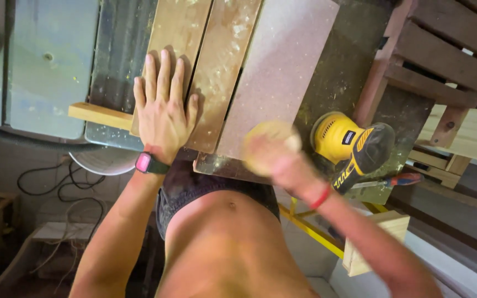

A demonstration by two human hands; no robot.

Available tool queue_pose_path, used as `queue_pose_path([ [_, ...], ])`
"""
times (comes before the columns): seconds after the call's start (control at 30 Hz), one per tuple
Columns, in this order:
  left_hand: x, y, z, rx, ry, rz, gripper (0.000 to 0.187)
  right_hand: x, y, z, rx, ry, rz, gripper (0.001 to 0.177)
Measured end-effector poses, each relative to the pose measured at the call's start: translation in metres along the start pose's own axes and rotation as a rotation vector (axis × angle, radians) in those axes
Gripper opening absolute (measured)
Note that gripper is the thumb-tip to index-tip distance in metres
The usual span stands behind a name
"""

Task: Sanding the surfaces and edges of wooden planks using an orbital sander and manual sandpaper on a workbench.

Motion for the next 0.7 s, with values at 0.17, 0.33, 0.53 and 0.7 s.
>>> queue_pose_path([
  [0.17, 0.002, 0.002, 0.001, -0.001, -0.007, -0.018, 0.061, -0.059, 0.041, 0.093, 0.193, -0.133, 0.155, 0.06],
  [0.33, -0.006, 0.002, -0.002, -0.021, -0.057, -0.011, 0.06, 0.041, 0.016, 0.022, -0.008, -0.07, -0.249, 0.012],
  [0.53, 0.0, 0.002, -0.004, -0.043, -0.064, -0.02, 0.059, -0.056, 0.062, 0.1, 0.08, -0.072, -0.199, 0.076],
  [0.7, -0.004, 0.001, -0.002, -0.031, -0.068, 0.027, 0.057, -0.023, 0.086, 0.067, 0.038, 0.042, -0.094, 0.069],
])
Point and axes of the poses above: each hand's wrist, its own y-axis towards the middle knuckle, its own x-axis out of the palm, z = x × y, the point moved 7 cm from there along y, towards the middle knuckle, and after that the axes turned 1 degree about -x, right-handed, at the moved point
